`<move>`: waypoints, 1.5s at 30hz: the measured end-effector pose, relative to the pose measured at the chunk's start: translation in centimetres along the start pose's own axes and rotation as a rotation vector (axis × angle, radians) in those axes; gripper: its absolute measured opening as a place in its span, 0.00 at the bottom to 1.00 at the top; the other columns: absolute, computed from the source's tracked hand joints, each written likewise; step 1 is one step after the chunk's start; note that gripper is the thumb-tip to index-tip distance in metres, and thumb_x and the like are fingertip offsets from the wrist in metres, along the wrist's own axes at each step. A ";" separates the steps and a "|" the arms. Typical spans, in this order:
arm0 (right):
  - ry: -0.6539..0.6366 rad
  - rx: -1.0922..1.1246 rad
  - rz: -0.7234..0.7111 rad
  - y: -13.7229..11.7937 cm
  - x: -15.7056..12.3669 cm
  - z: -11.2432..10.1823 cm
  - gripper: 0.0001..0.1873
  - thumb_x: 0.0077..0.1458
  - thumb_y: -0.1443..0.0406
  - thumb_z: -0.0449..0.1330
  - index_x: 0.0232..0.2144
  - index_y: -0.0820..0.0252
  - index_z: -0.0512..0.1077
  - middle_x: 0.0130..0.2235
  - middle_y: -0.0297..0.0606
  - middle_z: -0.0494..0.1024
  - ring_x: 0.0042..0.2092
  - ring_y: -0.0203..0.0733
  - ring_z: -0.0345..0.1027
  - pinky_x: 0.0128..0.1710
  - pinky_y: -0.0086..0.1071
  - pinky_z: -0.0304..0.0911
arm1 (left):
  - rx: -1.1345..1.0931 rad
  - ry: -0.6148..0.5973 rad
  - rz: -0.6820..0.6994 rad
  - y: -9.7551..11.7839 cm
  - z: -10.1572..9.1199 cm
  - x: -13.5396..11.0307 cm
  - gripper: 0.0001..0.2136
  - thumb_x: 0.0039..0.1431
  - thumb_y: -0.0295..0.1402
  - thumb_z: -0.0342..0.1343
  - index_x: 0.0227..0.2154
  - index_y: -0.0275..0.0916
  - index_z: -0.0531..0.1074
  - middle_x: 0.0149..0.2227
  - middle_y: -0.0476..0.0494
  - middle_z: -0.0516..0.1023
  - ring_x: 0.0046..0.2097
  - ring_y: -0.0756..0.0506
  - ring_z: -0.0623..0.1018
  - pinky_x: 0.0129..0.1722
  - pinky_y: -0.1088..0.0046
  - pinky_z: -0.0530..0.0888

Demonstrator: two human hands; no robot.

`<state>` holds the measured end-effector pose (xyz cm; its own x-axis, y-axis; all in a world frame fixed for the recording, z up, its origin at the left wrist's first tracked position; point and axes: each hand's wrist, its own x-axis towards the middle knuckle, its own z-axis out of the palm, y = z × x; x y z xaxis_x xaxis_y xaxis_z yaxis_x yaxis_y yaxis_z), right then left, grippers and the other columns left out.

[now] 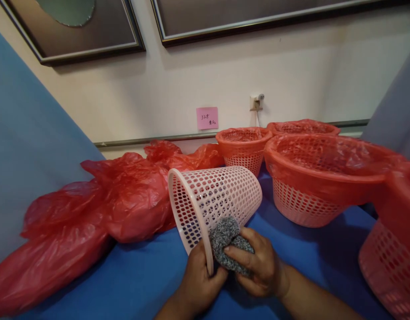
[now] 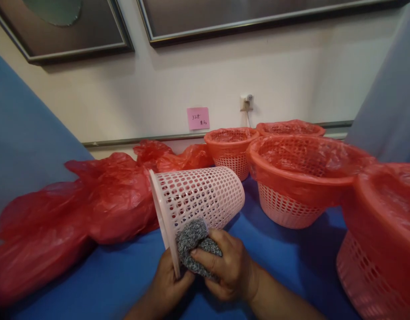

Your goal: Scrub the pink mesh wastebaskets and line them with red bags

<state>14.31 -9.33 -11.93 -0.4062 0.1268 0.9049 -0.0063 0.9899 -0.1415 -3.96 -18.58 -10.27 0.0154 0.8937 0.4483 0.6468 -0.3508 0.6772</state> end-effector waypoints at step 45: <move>0.032 0.007 0.040 -0.9 -0.3 1.1 0.33 0.51 0.68 0.58 0.61 0.54 0.65 0.60 0.48 0.64 0.52 0.49 0.71 0.44 0.40 0.77 | 0.119 -0.058 0.196 -4.5 0.2 -1.8 0.18 0.70 0.39 0.45 0.56 0.45 0.74 0.53 0.38 0.78 0.50 0.40 0.80 0.49 0.63 0.80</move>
<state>13.42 -10.35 -12.49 -0.3773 0.1685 0.9106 0.0027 0.9835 -0.1808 -6.75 -18.55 -14.17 0.1910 0.8278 0.5275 0.7128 -0.4864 0.5053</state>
